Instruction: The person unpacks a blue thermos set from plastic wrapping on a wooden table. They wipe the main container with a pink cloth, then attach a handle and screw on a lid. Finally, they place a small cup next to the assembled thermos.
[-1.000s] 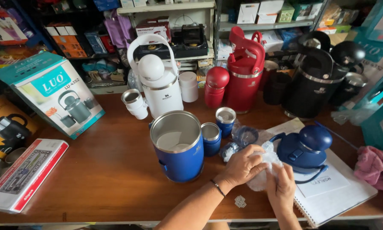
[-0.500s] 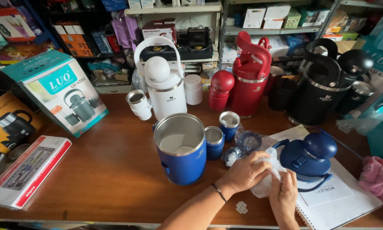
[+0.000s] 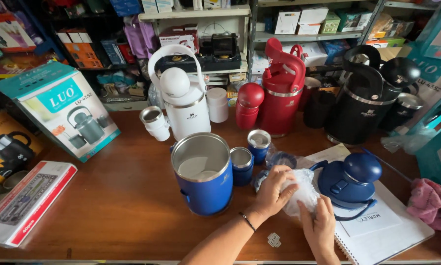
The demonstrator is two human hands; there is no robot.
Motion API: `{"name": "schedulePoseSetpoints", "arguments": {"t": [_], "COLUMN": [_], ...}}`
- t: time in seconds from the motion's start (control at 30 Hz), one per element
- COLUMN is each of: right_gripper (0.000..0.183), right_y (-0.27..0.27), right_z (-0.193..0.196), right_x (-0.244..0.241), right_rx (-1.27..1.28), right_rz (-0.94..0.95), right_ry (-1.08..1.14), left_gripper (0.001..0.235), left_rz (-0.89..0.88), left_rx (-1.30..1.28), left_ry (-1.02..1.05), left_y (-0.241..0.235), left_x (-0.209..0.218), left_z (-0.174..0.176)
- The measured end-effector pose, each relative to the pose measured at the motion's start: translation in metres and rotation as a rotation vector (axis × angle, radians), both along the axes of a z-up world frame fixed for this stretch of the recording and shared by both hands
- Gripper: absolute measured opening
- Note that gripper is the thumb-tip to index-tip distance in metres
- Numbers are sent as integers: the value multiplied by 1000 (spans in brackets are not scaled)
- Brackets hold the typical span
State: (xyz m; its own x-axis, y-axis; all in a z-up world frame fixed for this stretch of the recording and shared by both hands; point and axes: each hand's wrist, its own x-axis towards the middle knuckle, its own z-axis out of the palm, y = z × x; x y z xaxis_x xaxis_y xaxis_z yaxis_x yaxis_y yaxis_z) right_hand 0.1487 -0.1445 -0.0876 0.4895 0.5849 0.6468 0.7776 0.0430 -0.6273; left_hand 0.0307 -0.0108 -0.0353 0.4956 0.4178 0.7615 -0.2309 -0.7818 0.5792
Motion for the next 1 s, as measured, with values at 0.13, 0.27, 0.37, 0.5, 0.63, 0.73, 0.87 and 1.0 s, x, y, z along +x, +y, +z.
{"name": "schedulePoseSetpoints", "arguments": {"t": [0.13,0.27,0.37,0.5,0.63,0.73,0.87,1.0], "right_gripper": [21,20,30,57,86,97,68,41], "right_y": [-1,-4,-6,-7,-5,-1,-6,-14], "right_z": [-12,-11,-16,-10,26,21,21,17], "right_x": [8,9,9,3,-13,-12,-15,-18], "right_rx": [54,50,-9,140,230,222,101,121], "right_rz": [2,2,-55,116,90,137,208,104], "right_ry": [-53,28,222,241,-127,-278,-228,-220], "left_gripper": [54,73,69,21,31,38,34,36], "left_rz": [5,-81,-102,-6,10,-98,-128,-33], "left_rx": [95,353,387,364,129,-119,-79,76], "left_ry": [63,145,166,108,171,135,177,38], "left_y": [-8,-18,-19,-8,-9,-13,-10,-17], "left_x": [-7,-11,-11,-5,-8,-4,-3,-13], "left_z": [11,21,20,13,17,9,2,28]}}
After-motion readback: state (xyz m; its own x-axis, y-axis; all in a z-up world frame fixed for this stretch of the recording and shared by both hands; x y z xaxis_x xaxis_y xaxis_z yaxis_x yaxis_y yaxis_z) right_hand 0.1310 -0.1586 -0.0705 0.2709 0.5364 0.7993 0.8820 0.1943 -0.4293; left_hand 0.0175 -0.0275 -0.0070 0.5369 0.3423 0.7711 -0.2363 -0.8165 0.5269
